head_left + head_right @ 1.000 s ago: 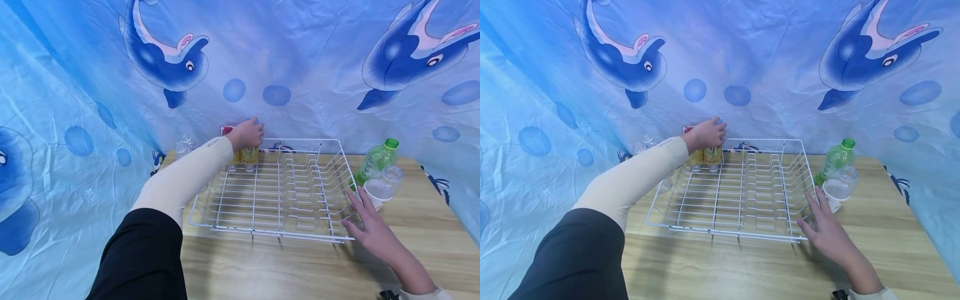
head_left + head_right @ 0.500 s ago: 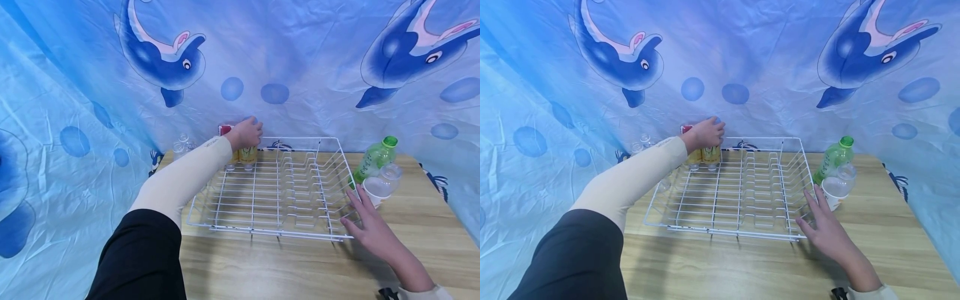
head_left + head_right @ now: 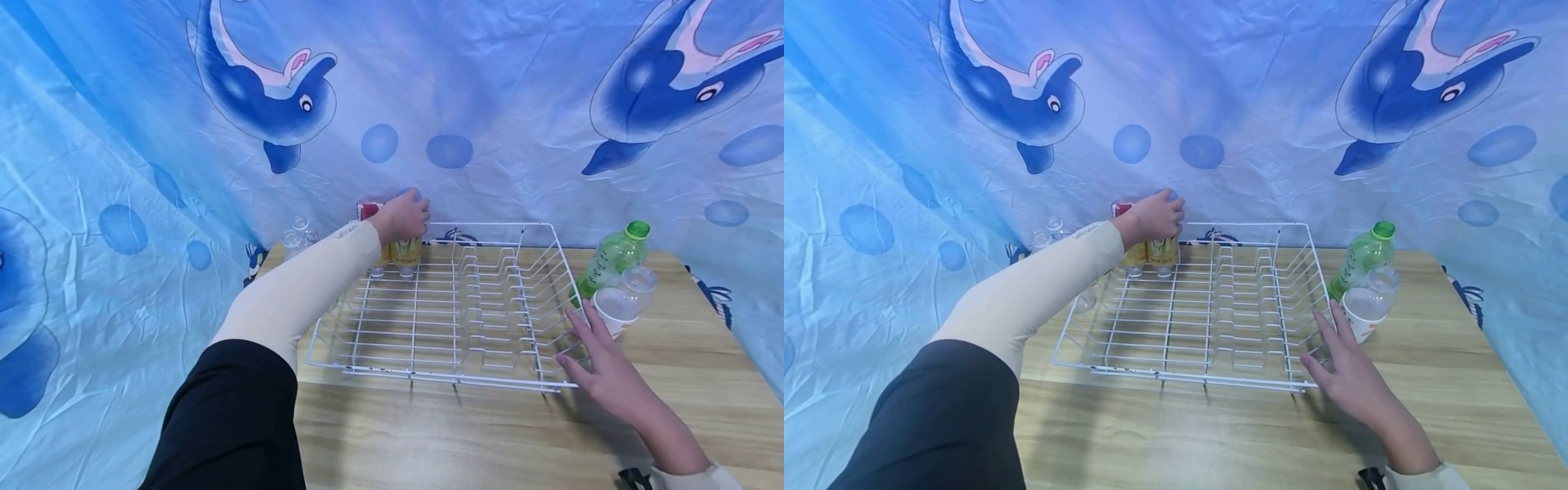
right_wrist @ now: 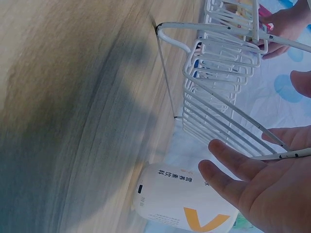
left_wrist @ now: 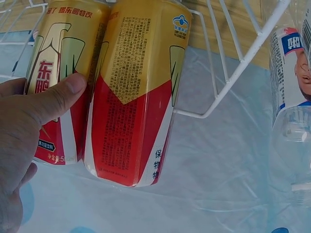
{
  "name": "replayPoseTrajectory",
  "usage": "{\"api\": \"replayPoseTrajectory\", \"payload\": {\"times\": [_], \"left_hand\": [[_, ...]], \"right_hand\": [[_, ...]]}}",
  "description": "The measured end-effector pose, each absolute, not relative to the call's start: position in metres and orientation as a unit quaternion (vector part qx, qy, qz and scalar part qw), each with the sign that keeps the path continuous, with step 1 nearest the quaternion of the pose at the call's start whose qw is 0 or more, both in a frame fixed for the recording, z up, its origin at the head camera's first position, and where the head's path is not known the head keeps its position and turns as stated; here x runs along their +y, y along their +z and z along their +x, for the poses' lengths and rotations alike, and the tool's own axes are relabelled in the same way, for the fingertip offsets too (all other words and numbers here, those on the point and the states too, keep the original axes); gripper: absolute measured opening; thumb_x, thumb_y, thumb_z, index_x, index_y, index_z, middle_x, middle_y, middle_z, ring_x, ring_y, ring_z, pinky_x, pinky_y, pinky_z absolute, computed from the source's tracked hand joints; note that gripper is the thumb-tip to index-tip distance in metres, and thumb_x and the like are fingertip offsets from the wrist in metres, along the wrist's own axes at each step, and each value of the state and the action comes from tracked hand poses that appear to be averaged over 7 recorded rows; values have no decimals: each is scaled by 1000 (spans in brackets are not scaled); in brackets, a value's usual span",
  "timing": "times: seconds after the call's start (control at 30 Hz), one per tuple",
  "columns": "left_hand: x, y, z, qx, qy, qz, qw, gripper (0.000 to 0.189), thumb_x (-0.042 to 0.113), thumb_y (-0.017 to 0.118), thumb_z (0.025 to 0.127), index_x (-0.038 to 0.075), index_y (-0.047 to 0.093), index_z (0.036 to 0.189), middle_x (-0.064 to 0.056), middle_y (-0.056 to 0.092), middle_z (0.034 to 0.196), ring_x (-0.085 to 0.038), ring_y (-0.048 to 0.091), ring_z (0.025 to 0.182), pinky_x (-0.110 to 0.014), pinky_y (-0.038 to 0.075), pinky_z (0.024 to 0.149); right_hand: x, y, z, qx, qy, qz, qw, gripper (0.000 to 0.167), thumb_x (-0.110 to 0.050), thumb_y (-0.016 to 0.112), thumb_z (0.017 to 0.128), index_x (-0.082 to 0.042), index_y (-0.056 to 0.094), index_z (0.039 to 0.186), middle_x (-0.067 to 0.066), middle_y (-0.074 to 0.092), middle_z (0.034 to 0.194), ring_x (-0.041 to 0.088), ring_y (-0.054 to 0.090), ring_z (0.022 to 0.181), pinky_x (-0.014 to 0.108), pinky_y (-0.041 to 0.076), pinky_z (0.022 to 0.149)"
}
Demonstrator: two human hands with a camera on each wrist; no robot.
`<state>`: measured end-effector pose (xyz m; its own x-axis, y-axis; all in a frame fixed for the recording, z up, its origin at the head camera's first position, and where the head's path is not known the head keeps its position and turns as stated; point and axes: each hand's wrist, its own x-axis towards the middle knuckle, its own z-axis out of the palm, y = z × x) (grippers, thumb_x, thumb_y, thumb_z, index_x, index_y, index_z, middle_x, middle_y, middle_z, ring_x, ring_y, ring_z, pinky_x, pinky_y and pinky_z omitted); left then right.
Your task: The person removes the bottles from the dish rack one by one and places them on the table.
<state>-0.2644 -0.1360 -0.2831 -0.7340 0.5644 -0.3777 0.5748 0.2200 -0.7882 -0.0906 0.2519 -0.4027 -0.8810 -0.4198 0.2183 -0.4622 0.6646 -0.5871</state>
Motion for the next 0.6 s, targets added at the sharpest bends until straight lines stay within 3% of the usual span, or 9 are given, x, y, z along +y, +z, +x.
{"api": "replayPoseTrajectory", "payload": {"times": [0.6], "left_hand": [[-134, -272, -259, 788, -498, 362, 1, 45, 24, 79, 90, 23, 65, 133, -5, 59, 137, -30, 43, 133, -52, 36, 111]], "right_hand": [[252, -404, -91, -914, 325, 241, 31, 81, -19, 68, 95, 1, 23, 158, 21, -5, 167, 64, 19, 138, 81, 22, 100]]}}
